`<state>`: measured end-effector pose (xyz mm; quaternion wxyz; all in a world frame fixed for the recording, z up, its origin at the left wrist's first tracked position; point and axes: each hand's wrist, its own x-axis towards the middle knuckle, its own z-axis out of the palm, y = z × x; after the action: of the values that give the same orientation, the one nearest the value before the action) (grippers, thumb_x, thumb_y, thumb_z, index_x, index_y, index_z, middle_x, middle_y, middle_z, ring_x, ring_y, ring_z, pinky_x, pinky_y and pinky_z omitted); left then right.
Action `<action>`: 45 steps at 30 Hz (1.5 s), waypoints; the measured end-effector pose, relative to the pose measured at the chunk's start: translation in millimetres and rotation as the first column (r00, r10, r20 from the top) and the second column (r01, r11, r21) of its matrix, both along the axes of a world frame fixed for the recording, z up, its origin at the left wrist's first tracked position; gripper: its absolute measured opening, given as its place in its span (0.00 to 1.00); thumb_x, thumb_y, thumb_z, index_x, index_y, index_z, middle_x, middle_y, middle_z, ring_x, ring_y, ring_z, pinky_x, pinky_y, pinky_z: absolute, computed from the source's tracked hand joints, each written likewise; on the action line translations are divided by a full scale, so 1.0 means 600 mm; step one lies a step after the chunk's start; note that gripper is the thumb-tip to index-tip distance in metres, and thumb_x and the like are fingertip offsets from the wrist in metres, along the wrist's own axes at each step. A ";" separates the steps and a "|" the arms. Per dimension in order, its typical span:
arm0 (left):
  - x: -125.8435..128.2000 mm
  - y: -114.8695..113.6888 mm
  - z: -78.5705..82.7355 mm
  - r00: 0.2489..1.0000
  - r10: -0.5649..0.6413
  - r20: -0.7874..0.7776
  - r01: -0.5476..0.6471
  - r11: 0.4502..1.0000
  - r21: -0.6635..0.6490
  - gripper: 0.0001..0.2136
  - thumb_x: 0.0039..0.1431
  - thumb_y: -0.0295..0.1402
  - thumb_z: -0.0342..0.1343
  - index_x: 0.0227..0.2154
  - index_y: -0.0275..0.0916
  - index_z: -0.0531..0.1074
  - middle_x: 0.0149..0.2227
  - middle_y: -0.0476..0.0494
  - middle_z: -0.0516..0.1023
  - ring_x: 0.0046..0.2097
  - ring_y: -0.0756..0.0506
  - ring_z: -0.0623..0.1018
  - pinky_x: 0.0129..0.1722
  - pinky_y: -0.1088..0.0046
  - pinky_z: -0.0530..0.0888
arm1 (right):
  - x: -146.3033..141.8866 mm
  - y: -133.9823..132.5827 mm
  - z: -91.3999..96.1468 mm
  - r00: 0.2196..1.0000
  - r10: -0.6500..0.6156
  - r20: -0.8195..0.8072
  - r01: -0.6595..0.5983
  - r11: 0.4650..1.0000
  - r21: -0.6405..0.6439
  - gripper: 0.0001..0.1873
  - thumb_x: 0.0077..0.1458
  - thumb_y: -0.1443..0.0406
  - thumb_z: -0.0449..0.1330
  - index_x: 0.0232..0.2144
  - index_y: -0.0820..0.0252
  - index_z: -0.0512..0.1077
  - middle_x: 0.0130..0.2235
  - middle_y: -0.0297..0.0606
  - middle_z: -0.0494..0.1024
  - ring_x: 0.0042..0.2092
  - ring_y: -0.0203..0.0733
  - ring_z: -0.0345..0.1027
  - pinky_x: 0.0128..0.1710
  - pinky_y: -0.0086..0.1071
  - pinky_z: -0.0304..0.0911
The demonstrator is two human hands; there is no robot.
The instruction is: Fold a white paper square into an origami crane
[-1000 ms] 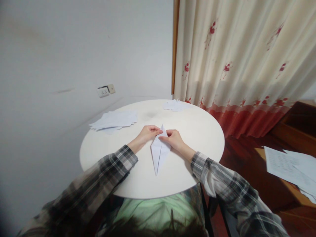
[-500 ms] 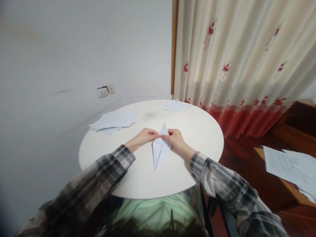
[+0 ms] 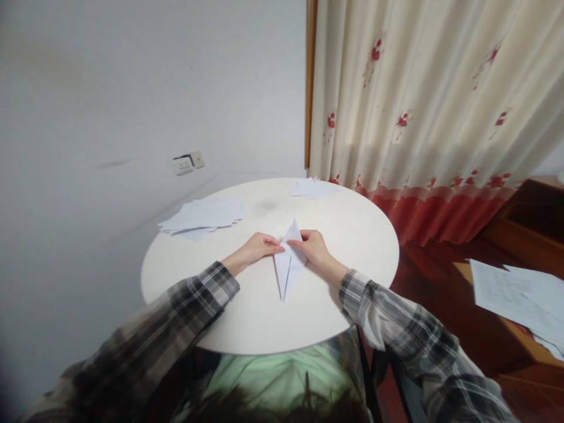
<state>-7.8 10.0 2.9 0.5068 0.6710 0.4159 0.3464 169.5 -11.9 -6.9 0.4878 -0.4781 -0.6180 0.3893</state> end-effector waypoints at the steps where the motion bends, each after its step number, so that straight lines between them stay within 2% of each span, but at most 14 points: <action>1: 0.000 0.000 -0.001 1.000 -0.001 -0.021 0.001 1.000 0.015 0.12 0.32 0.36 0.66 0.19 0.33 0.73 0.20 0.47 0.74 0.23 0.51 0.70 0.24 0.75 0.64 | 0.000 0.002 -0.001 1.000 0.003 0.022 -0.003 1.000 -0.004 0.14 0.39 0.60 0.61 0.25 0.67 0.73 0.25 0.39 0.74 0.26 0.36 0.64 0.22 0.27 0.56; 6: -0.006 0.000 -0.009 0.984 0.016 -0.180 0.022 0.978 0.209 0.12 0.38 0.39 0.62 0.21 0.34 0.73 0.20 0.49 0.72 0.23 0.51 0.68 0.23 0.77 0.61 | 0.008 0.009 -0.002 0.985 0.029 0.173 -0.035 0.999 0.033 0.11 0.38 0.61 0.62 0.24 0.64 0.70 0.24 0.34 0.72 0.25 0.33 0.61 0.22 0.25 0.53; 12: -0.004 -0.009 -0.012 0.958 0.064 -0.278 0.051 0.920 0.388 0.08 0.44 0.37 0.59 0.24 0.37 0.71 0.19 0.52 0.67 0.24 0.51 0.65 0.24 0.77 0.61 | 0.032 0.004 0.003 0.940 0.022 0.340 -0.057 0.994 0.092 0.14 0.40 0.64 0.63 0.32 0.62 0.69 0.23 0.31 0.70 0.24 0.32 0.60 0.24 0.26 0.54; 14: -0.002 -0.014 -0.012 0.945 0.107 -0.308 0.052 0.883 0.467 0.08 0.45 0.34 0.59 0.30 0.38 0.71 0.22 0.52 0.67 0.26 0.50 0.67 0.27 0.75 0.63 | 0.037 0.003 0.002 0.928 0.021 0.372 -0.068 0.991 0.112 0.14 0.41 0.65 0.62 0.34 0.62 0.69 0.24 0.32 0.71 0.25 0.33 0.62 0.26 0.27 0.55; 16: 0.001 -0.020 -0.011 0.936 0.148 -0.320 0.065 0.818 0.571 0.12 0.46 0.31 0.59 0.36 0.38 0.69 0.29 0.48 0.70 0.32 0.47 0.69 0.34 0.72 0.67 | 0.038 0.003 0.000 0.916 0.011 0.402 -0.073 0.988 0.139 0.15 0.41 0.66 0.63 0.36 0.61 0.68 0.26 0.32 0.71 0.26 0.33 0.62 0.28 0.28 0.56; 19: 0.005 -0.028 -0.009 0.928 0.090 -0.361 0.194 0.710 0.676 0.11 0.52 0.27 0.53 0.40 0.38 0.68 0.42 0.42 0.71 0.45 0.44 0.69 0.47 0.67 0.65 | 0.037 0.004 -0.005 0.904 -0.002 0.427 -0.075 0.984 0.161 0.18 0.43 0.67 0.62 0.39 0.61 0.66 0.26 0.31 0.71 0.27 0.33 0.62 0.29 0.28 0.57; 21: 0.008 -0.031 -0.008 0.901 0.019 -0.433 0.304 0.685 0.663 0.10 0.56 0.27 0.48 0.40 0.39 0.70 0.43 0.42 0.72 0.48 0.45 0.69 0.50 0.67 0.64 | 0.037 0.005 -0.006 0.891 -0.013 0.454 -0.070 0.984 0.166 0.19 0.44 0.68 0.61 0.42 0.61 0.64 0.26 0.31 0.70 0.27 0.33 0.62 0.29 0.28 0.56; 24: 0.008 -0.032 -0.008 0.860 -0.017 -0.510 0.378 0.691 0.616 0.12 0.60 0.30 0.45 0.42 0.38 0.70 0.46 0.40 0.73 0.50 0.45 0.70 0.53 0.68 0.63 | 0.040 0.007 -0.009 0.856 -0.054 0.514 -0.047 0.982 0.182 0.21 0.46 0.67 0.61 0.44 0.62 0.63 0.27 0.32 0.70 0.27 0.34 0.62 0.29 0.28 0.55; 30: -0.004 -0.031 -0.013 0.809 -0.102 -0.579 0.477 0.690 0.545 0.18 0.59 0.38 0.47 0.52 0.40 0.64 0.57 0.41 0.63 0.58 0.45 0.62 0.58 0.67 0.55 | 0.056 0.001 -0.018 0.810 -0.061 0.583 -0.120 0.956 0.267 0.22 0.47 0.60 0.61 0.44 0.64 0.64 0.34 0.39 0.70 0.33 0.37 0.62 0.34 0.31 0.58; 34: -0.006 -0.035 -0.012 0.693 -0.040 -0.720 0.555 0.667 0.497 0.24 0.61 0.42 0.41 0.58 0.38 0.54 0.61 0.40 0.54 0.62 0.45 0.54 0.59 0.65 0.51 | 0.062 -0.009 -0.022 0.763 -0.117 0.636 -0.182 0.905 0.385 0.22 0.47 0.58 0.62 0.42 0.63 0.66 0.38 0.42 0.69 0.40 0.42 0.61 0.42 0.36 0.58; 36: -0.004 -0.038 -0.010 0.637 -0.016 -0.771 0.587 0.657 0.472 0.23 0.63 0.40 0.35 0.59 0.37 0.50 0.62 0.41 0.51 0.63 0.46 0.52 0.60 0.65 0.50 | 0.063 -0.011 -0.023 0.745 -0.142 0.652 -0.181 0.897 0.402 0.19 0.47 0.58 0.62 0.39 0.63 0.67 0.38 0.43 0.69 0.40 0.42 0.61 0.42 0.37 0.58; 39: -0.003 -0.041 -0.007 0.603 -0.006 -0.798 0.604 0.657 0.452 0.23 0.64 0.38 0.28 0.59 0.37 0.48 0.63 0.43 0.50 0.63 0.49 0.50 0.60 0.68 0.48 | 0.062 -0.010 -0.023 0.727 -0.173 0.664 -0.157 0.900 0.406 0.16 0.47 0.58 0.62 0.35 0.62 0.67 0.37 0.42 0.69 0.39 0.42 0.61 0.41 0.36 0.59; 45: 0.000 -0.046 -0.001 0.564 0.013 -0.825 0.622 0.650 0.436 0.33 0.59 0.53 0.35 0.60 0.34 0.46 0.63 0.37 0.47 0.64 0.44 0.48 0.60 0.64 0.48 | 0.055 -0.005 -0.021 0.693 -0.224 0.685 -0.115 0.904 0.412 0.16 0.47 0.55 0.61 0.32 0.62 0.67 0.34 0.40 0.68 0.37 0.42 0.60 0.38 0.35 0.58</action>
<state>-7.6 -17.3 2.0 0.0451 0.9537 0.2932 0.0505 202.2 -14.7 -19.6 0.3103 -0.4923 -0.8131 0.0121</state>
